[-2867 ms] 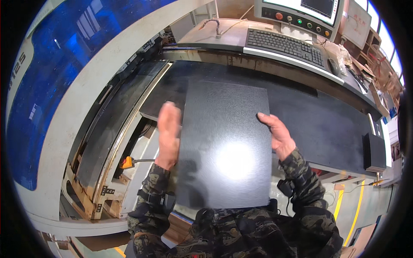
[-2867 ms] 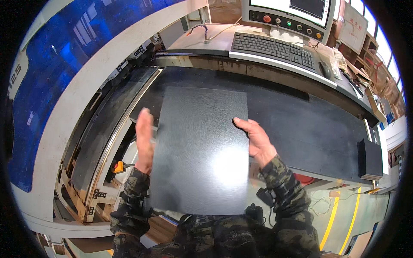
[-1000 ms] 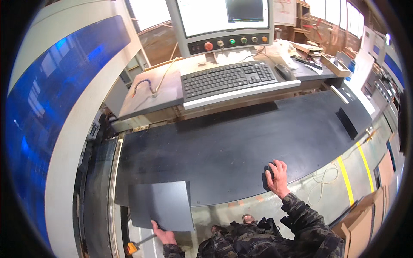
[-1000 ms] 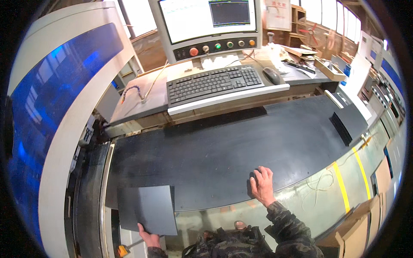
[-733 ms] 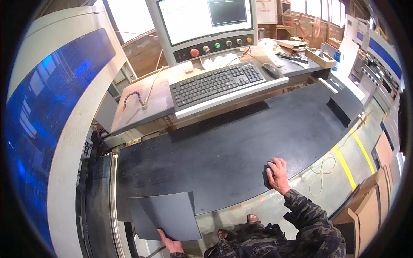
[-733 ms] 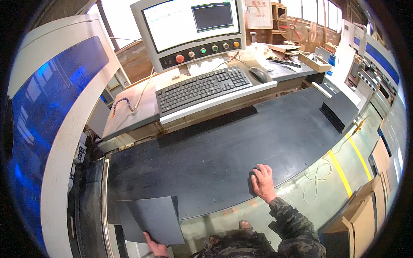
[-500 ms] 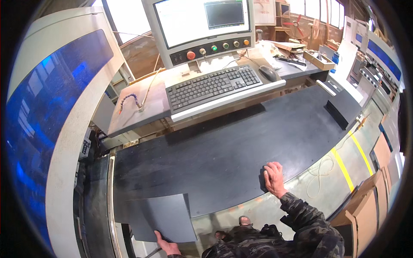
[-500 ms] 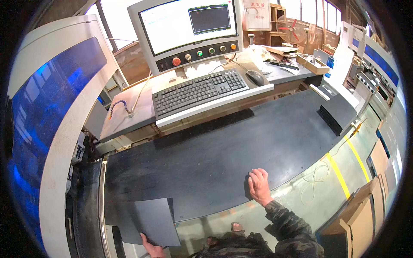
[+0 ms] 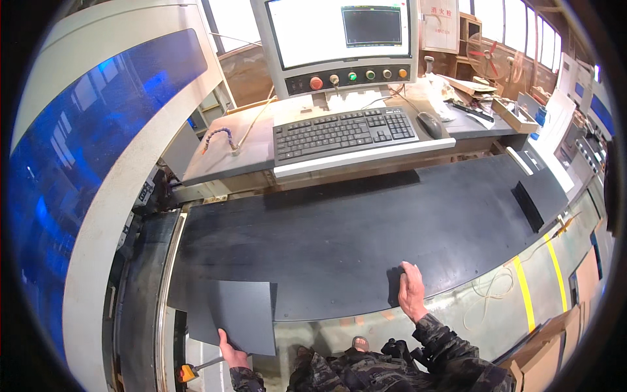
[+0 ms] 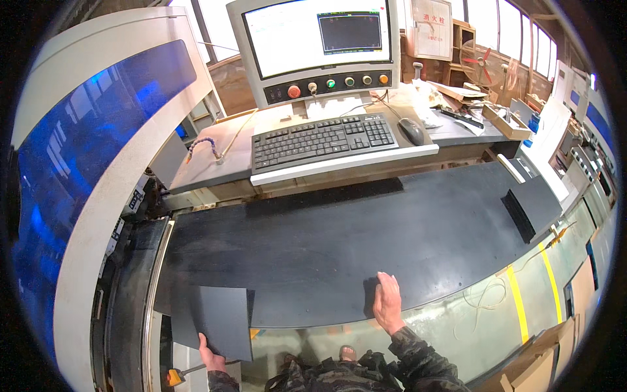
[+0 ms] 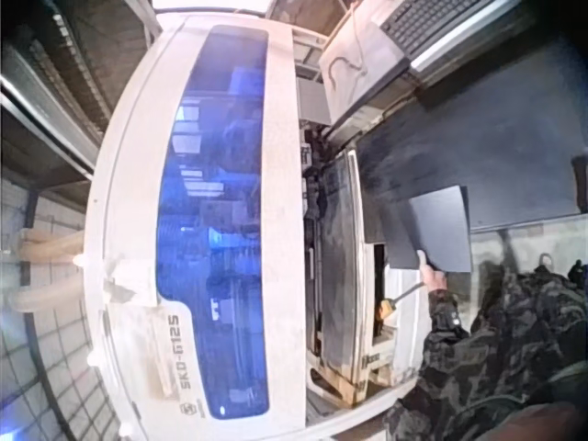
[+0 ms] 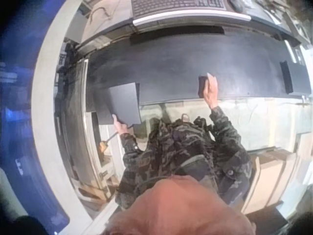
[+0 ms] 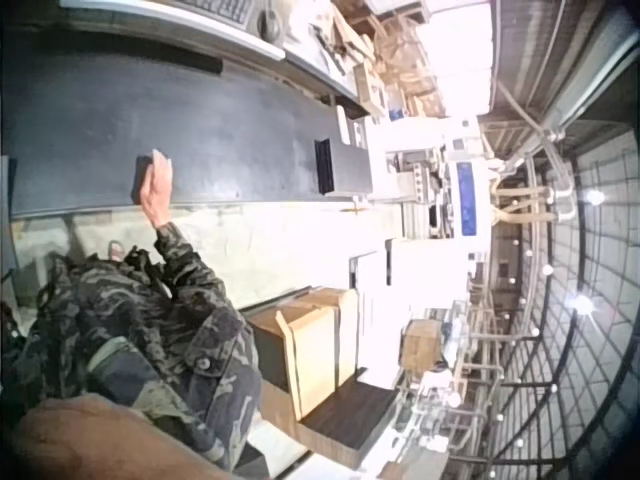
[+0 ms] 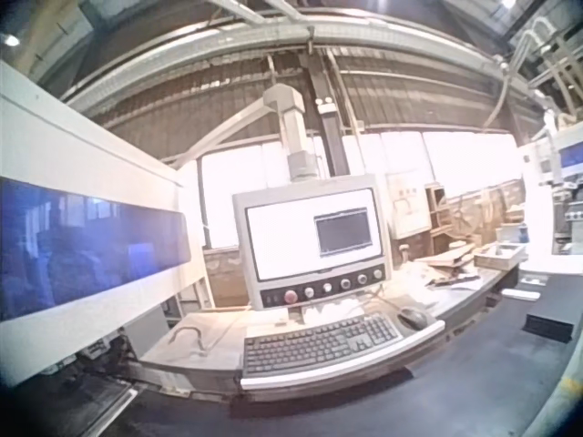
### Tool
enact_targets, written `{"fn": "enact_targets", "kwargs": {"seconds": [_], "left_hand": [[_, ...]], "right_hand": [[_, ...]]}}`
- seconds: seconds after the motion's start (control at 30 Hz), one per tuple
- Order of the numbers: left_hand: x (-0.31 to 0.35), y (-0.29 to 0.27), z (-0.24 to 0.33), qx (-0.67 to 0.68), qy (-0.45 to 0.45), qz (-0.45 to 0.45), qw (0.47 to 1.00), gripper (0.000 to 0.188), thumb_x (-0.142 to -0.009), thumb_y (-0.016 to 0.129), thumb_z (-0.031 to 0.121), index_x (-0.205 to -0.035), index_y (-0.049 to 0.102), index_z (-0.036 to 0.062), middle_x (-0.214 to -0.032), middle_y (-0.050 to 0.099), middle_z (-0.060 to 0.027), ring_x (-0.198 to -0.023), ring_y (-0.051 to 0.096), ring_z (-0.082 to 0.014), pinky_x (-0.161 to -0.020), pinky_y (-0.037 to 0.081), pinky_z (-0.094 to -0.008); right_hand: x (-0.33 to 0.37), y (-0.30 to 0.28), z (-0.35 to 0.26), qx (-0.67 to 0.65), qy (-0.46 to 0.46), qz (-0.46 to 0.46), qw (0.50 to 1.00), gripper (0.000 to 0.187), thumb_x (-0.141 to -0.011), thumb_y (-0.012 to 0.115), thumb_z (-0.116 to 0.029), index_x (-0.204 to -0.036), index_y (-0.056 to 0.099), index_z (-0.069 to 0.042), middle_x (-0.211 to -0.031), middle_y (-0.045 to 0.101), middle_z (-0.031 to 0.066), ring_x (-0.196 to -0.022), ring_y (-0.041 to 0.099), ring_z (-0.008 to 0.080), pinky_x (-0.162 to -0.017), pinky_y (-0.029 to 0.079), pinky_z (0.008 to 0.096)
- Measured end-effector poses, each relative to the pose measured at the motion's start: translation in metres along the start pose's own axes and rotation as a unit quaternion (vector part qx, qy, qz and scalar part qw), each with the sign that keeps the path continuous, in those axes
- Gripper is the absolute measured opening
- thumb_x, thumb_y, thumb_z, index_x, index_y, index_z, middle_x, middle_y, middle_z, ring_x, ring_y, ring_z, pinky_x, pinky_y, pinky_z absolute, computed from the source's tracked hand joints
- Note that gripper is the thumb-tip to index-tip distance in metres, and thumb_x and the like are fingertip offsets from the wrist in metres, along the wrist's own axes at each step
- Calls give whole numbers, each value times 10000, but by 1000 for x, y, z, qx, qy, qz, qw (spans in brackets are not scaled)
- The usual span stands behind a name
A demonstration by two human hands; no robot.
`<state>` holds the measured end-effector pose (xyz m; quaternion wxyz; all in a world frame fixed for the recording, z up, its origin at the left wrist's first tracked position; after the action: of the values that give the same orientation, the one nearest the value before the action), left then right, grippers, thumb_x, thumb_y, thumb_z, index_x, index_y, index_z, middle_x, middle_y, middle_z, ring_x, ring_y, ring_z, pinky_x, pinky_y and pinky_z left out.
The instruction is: Manufacturing and inspecting wooden furniture panels using industrial machinery and manual tools.
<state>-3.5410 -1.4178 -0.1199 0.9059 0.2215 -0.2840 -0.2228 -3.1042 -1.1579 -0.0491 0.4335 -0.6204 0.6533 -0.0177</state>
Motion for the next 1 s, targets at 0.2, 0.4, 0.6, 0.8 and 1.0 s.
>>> {"fn": "enact_targets", "kwargs": {"seconds": [0.2, 0.4, 0.6, 0.8, 1.0], "left_hand": [[-17, -21, -8, -17, 8, 11, 1000, 547, -889, 548, 427, -1258, 463, 33, -1265, 514, -111, -1130, 499, -304, -954, 405, -461], [-8, -9, -8, -22, 13, -9, 1000, 562, -902, 508, 459, -1245, 468, 16, -1239, 531, -116, -1106, 520, -297, -923, 434, -468], [-8, -6, -12, 10, 3, -46, 999, 547, -918, 490, 440, -1272, 454, 25, -1284, 501, -101, -1148, 483, -283, -986, 371, -427], [1, 2, -9, 4, 18, -25, 1000, 580, -893, 528, 456, -1269, 455, 20, -1277, 502, -100, -1149, 476, -282, -987, 360, -436], [-8, -13, -10, -16, 22, -22, 999, 583, -889, 528, 475, -1260, 461, 30, -1269, 507, -86, -1140, 485, -283, -959, 388, -468]], "right_hand": [[-1, 0, -1, 23, 5, 34, 999, 290, -844, 510, -27, -1130, 527, 20, -1236, 461, 208, -1133, 422, 393, -956, 364, 452], [-2, -3, -7, 82, 0, 49, 995, 237, -832, 530, -37, -1064, 558, 6, -1199, 476, 189, -1138, 398, 380, -963, 345, 451], [-3, -1, -6, 89, -3, 43, 995, 229, -822, 538, -35, -1046, 564, 3, -1186, 481, 185, -1132, 403, 381, -956, 350, 454], [-3, -3, -8, 92, -5, 39, 995, 240, -808, 548, -28, -1044, 568, 7, -1175, 481, 188, -1117, 407, 380, -949, 353, 454], [-3, -1, -8, 88, -8, 28, 996, 246, -802, 558, -34, -1044, 568, 6, -1175, 480, 193, -1110, 409, 380, -939, 361, 452]]}}
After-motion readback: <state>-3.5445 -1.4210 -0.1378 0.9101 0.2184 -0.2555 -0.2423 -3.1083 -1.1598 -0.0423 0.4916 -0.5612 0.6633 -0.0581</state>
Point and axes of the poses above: each hand's wrist, its own x-axis away from the middle knuckle, its own y-axis out of the palm, z = x × y, the point moved 5 cm from there along -x, towards the middle knuckle
